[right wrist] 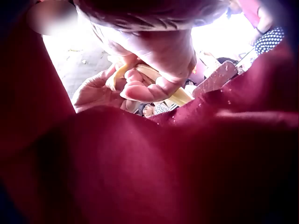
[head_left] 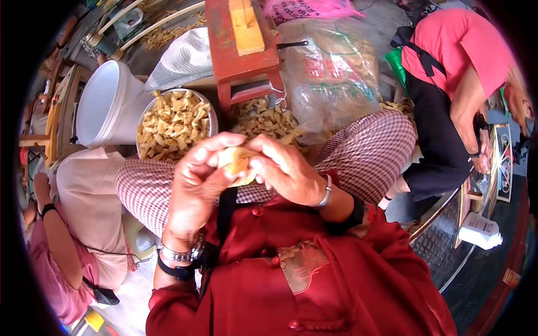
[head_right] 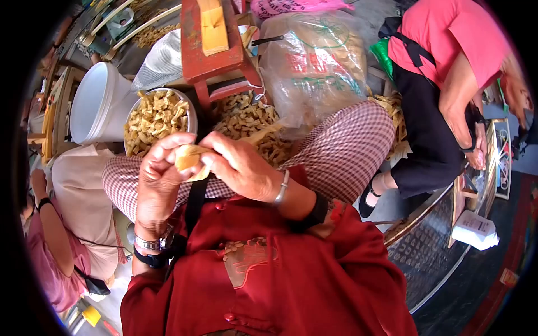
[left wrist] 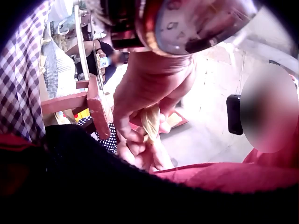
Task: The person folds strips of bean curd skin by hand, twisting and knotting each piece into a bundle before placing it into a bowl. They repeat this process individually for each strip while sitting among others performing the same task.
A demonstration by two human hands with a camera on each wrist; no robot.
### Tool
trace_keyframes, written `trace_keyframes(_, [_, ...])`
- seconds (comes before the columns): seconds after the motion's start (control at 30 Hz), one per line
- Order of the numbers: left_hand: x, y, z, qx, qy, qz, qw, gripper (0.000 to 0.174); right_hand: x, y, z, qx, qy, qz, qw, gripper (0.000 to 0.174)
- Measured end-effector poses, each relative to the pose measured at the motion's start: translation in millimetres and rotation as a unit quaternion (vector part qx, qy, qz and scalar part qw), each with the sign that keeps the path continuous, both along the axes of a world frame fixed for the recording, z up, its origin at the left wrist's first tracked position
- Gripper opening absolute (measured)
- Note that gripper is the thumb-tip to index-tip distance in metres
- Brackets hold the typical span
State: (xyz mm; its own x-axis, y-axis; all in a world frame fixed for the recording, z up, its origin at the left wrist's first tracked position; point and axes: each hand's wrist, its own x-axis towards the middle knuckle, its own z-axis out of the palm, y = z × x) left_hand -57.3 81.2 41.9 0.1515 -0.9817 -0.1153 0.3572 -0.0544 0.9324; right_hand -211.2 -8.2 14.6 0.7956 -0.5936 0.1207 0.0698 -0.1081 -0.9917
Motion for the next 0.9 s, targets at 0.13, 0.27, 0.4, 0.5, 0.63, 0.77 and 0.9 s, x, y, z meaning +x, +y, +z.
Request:
trace_keyframes(0.13, [-2.3, -11.1, -0.2, -0.095, -0.323, -0.029, 0.941, 0.036, -0.7, 1.2, -1.6, 0.093, 0.012, 0.021, 0.995, 0.018])
trace_keyframes(0.27, [-5.9, -10.5, -18.1, 0.000, -0.048, -0.035, 0.998, 0.038, 0.5, -3.5, -4.9, 0.161, 0.008, -0.023, 0.987, 0.028])
trace_keyframes(0.4, [-2.8, -10.1, -21.4, 0.045, 0.160, -0.100, 0.981, 0.051, -6.9, -8.1, -3.1, 0.180, -0.015, -0.007, 0.984, 0.038])
trace_keyframes(0.5, [-0.4, -15.1, -22.1, 0.061, 0.188, -0.138, 0.970, 0.049, -8.7, -8.4, -4.4, 0.169, -0.048, -0.018, 0.984, 0.031])
trace_keyframes(0.63, [8.8, -21.5, -8.3, 0.065, 0.266, -0.071, 0.959, 0.045, -23.2, -16.9, -10.7, 0.005, 0.017, -0.095, 0.995, 0.017])
trace_keyframes(0.77, [18.0, -26.3, -6.7, 0.072, 0.292, -0.022, 0.953, 0.047, -32.8, -23.8, 0.0, -0.085, 0.096, -0.115, 0.985, 0.014])
trace_keyframes(0.9, [12.2, -33.3, -9.7, 0.100, 0.168, -0.009, 0.981, 0.053, -28.9, -24.2, -13.2, -0.093, 0.095, -0.135, 0.982, 0.014])
